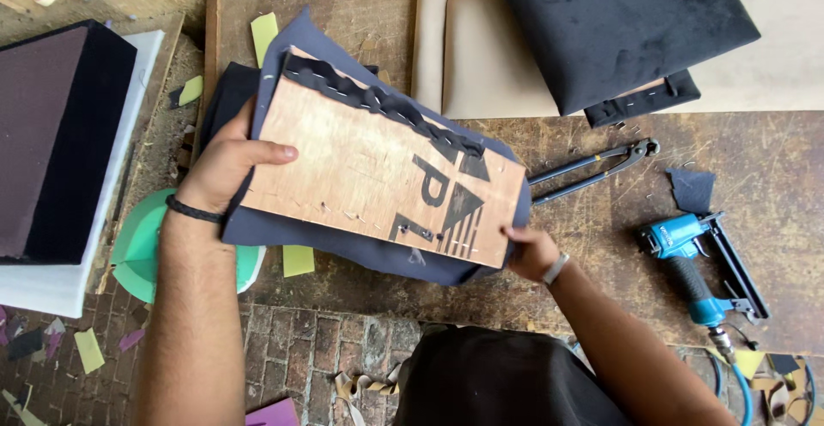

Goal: The person staples black fabric onto a rectangular wooden frame using a pneumatic staple gun. They repeatedly pull the fabric taut, staple edges, and use pliers to remove excess material. The person works on multiple sides of the frame, adjusting and trimming fabric as needed.

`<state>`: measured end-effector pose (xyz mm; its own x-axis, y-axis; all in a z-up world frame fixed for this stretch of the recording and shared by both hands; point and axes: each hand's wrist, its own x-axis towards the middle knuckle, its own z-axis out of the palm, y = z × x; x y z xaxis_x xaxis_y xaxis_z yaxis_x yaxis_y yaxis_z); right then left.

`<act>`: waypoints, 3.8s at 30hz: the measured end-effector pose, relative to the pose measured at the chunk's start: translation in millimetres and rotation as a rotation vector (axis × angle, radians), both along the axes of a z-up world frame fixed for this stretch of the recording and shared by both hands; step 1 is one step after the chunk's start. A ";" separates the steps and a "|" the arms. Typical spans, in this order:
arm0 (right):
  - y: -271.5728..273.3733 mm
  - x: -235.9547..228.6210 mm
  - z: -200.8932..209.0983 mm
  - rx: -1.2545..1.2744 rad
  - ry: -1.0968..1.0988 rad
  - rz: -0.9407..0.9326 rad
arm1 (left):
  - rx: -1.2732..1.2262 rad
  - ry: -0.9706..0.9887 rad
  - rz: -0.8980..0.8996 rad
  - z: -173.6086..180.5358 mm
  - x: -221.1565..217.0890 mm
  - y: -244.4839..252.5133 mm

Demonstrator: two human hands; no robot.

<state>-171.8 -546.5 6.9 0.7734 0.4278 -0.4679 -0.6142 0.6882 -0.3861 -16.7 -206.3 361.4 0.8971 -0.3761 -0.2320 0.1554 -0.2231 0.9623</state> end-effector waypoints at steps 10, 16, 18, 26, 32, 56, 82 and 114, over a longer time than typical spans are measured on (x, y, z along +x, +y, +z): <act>4.8 -27.4 -54.0 -0.317 -0.171 0.145 | 0.012 0.084 0.041 -37.1 29.0 44.2; 9.0 -8.0 -54.3 -0.737 -0.083 0.183 | 0.019 0.113 0.086 -60.8 45.1 52.3; 13.4 -9.0 -29.8 -1.169 -0.151 0.252 | 0.052 0.054 0.059 -66.7 43.2 43.2; 33.9 29.8 151.4 -1.353 -0.590 -0.123 | 0.211 -0.248 -0.128 -65.4 -3.2 -32.6; 51.3 70.8 246.9 -0.829 -0.795 -0.408 | -0.082 -0.450 -0.472 -61.6 -16.9 -85.5; 62.3 91.3 193.1 -1.151 -0.696 -0.444 | 0.251 -0.362 -0.331 -64.9 22.9 -126.5; -79.5 15.7 250.5 -1.163 -0.689 -0.099 | 0.677 -0.219 -0.321 -19.4 -2.3 -163.0; -61.1 33.1 152.1 -1.566 -0.421 0.488 | 0.536 -0.215 -0.345 -31.1 6.0 -149.2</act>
<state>-138.7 -607.6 159.0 0.8912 0.0062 -0.4535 -0.3227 -0.6940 -0.6436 -10.7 -355.5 330.3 0.7931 -0.5322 -0.2962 -0.1934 -0.6812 0.7061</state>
